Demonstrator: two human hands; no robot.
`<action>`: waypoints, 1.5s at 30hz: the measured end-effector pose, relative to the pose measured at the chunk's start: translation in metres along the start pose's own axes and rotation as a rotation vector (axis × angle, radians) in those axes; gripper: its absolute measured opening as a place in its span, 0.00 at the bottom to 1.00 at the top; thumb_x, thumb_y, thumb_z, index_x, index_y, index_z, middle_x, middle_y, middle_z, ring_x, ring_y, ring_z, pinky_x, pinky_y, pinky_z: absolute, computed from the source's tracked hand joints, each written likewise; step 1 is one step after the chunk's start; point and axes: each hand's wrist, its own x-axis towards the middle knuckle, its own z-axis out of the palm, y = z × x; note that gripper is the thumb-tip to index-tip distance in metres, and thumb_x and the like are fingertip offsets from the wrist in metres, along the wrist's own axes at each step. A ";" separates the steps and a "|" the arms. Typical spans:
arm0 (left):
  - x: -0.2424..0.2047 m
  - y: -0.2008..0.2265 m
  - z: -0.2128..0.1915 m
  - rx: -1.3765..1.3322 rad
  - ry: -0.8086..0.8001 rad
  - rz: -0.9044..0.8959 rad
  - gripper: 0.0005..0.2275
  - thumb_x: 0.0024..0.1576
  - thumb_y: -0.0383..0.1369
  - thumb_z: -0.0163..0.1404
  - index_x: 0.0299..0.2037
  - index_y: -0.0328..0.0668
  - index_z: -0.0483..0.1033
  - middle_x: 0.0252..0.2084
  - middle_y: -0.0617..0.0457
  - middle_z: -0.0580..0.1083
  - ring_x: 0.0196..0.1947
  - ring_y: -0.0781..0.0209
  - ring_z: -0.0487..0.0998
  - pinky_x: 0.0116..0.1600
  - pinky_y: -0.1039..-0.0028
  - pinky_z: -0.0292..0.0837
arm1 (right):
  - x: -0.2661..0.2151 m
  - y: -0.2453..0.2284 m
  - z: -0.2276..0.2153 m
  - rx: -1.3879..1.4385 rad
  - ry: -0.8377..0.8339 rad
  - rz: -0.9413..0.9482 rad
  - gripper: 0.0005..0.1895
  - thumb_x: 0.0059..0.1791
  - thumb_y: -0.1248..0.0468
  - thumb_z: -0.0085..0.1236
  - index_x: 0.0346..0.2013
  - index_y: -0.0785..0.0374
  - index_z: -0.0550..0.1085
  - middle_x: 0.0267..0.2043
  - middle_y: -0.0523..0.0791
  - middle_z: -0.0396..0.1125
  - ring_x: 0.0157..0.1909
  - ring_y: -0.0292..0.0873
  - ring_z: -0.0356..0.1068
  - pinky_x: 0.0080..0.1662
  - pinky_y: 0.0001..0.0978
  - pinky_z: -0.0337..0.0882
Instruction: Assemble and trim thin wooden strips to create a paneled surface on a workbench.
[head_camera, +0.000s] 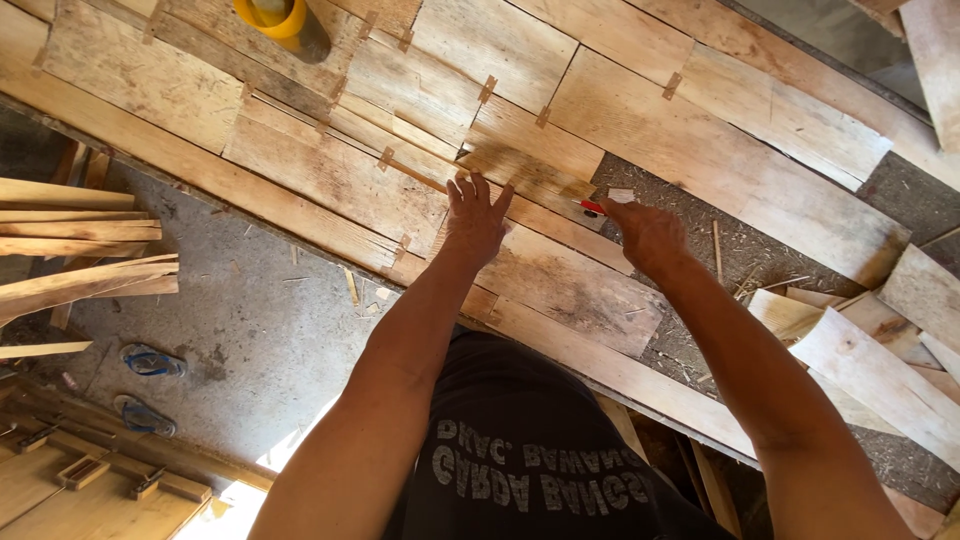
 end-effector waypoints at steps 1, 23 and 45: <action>0.002 -0.001 0.001 -0.001 0.003 -0.001 0.33 0.66 0.51 0.39 0.77 0.51 0.42 0.74 0.23 0.47 0.71 0.19 0.50 0.70 0.34 0.43 | 0.000 -0.002 0.000 -0.002 0.002 0.000 0.36 0.49 0.76 0.50 0.69 0.42 0.65 0.62 0.44 0.69 0.49 0.51 0.75 0.45 0.45 0.78; 0.000 0.000 0.005 0.054 0.019 0.010 0.34 0.65 0.52 0.39 0.78 0.51 0.40 0.73 0.23 0.47 0.69 0.21 0.52 0.70 0.37 0.45 | -0.072 0.051 0.023 0.010 0.055 0.152 0.32 0.53 0.73 0.47 0.68 0.39 0.68 0.61 0.43 0.71 0.47 0.49 0.77 0.41 0.42 0.79; 0.002 -0.004 0.011 -0.147 0.127 0.026 0.36 0.60 0.50 0.51 0.76 0.52 0.50 0.71 0.21 0.49 0.68 0.21 0.54 0.71 0.38 0.44 | 0.043 -0.029 0.021 0.539 0.400 0.548 0.23 0.45 0.52 0.67 0.55 0.45 0.78 0.45 0.48 0.74 0.46 0.55 0.74 0.48 0.50 0.73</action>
